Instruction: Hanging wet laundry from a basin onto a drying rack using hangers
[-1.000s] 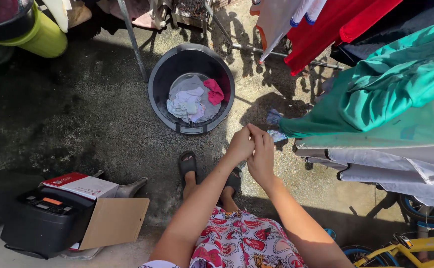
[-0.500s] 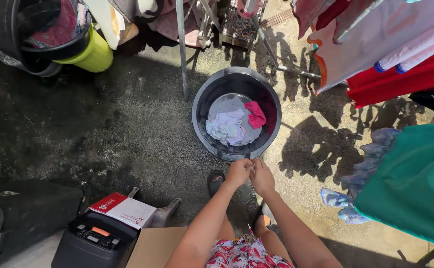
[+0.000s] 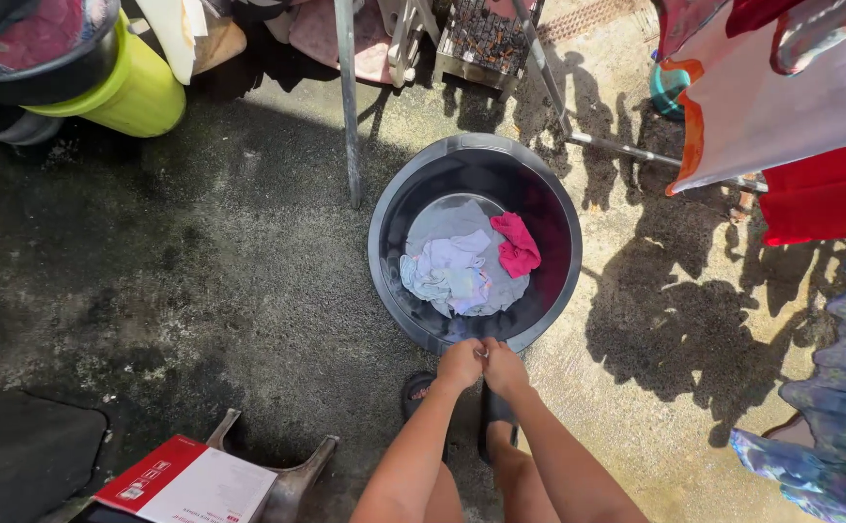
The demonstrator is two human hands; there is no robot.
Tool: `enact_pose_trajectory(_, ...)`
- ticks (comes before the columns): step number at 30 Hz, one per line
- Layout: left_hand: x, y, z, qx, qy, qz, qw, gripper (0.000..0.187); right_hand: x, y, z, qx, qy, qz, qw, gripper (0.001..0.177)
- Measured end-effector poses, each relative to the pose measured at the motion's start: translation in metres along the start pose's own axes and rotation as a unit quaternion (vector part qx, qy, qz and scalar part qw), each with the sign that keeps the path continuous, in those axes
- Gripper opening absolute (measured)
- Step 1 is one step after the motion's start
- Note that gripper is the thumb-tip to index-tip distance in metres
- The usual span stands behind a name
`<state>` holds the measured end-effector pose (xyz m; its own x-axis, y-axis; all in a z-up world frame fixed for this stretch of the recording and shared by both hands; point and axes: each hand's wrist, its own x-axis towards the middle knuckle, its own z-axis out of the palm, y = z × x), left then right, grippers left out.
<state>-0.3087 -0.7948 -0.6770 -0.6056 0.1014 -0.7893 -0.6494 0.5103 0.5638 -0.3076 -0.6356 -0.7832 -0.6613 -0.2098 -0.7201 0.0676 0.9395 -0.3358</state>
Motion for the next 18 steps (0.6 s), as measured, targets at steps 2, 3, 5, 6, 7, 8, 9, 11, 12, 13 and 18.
enact_pose_trajectory(2, 0.05, -0.025, 0.015, 0.011, 0.017, 0.006, 1.0, 0.031, 0.039, 0.021, 0.015, -0.01, 0.01, -0.001, 1.0, 0.034)
enact_pose_trajectory(3, 0.084, -0.046, 0.027, 0.008, 0.017, 0.006, 1.0, 0.031, 0.058, 0.03, 0.021, -0.013, 0.008, 0.0, 1.0, 0.034)
enact_pose_trajectory(5, 0.155, -0.087, 0.046, 0.173, 0.098, 0.022, 0.98, 0.027, 0.101, 0.045, 0.031, -0.007, 0.009, -0.007, 1.0, 0.037)
enact_pose_trajectory(6, 0.17, -0.091, 0.042, 0.171, 0.1, 0.023, 0.98, 0.027, 0.12, 0.047, 0.035, -0.009, 0.01, -0.008, 1.0, 0.037)
enact_pose_trajectory(7, 0.187, -0.094, 0.038, 0.222, 0.128, 0.044, 0.966, 0.037, 0.14, 0.051, 0.039, -0.016, 0.012, -0.009, 1.0, 0.036)
enact_pose_trajectory(8, 0.204, -0.097, 0.034, 0.271, 0.155, 0.065, 0.948, 0.048, 0.16, 0.054, 0.042, -0.023, 0.014, -0.01, 1.0, 0.035)
enact_pose_trajectory(9, 0.22, -0.096, 0.029, 0.27, 0.158, 0.067, 0.948, 0.048, 0.181, 0.058, 0.049, -0.026, 0.016, -0.01, 0.999, 0.035)
enact_pose_trajectory(11, 0.25, -0.096, 0.019, 0.344, 0.182, 0.088, 0.917, 0.053, 0.221, 0.066, 0.064, -0.022, 0.008, -0.014, 1.0, 0.038)
enact_pose_trajectory(12, 0.267, -0.099, 0.017, 0.342, 0.184, 0.089, 0.917, 0.053, 0.239, 0.068, 0.069, -0.024, 0.01, -0.014, 1.0, 0.038)
enact_pose_trajectory(13, 0.281, -0.103, 0.016, 0.393, 0.187, 0.092, 0.896, 0.051, 0.253, 0.07, 0.077, -0.011, 0.007, -0.011, 1.0, 0.04)
enact_pose_trajectory(18, 0.347, -0.146, 0.017, 0.429, 0.2, 0.124, 0.872, 0.033, 0.302, 0.091, 0.118, 0.098, 0.027, 0.023, 0.995, 0.039)
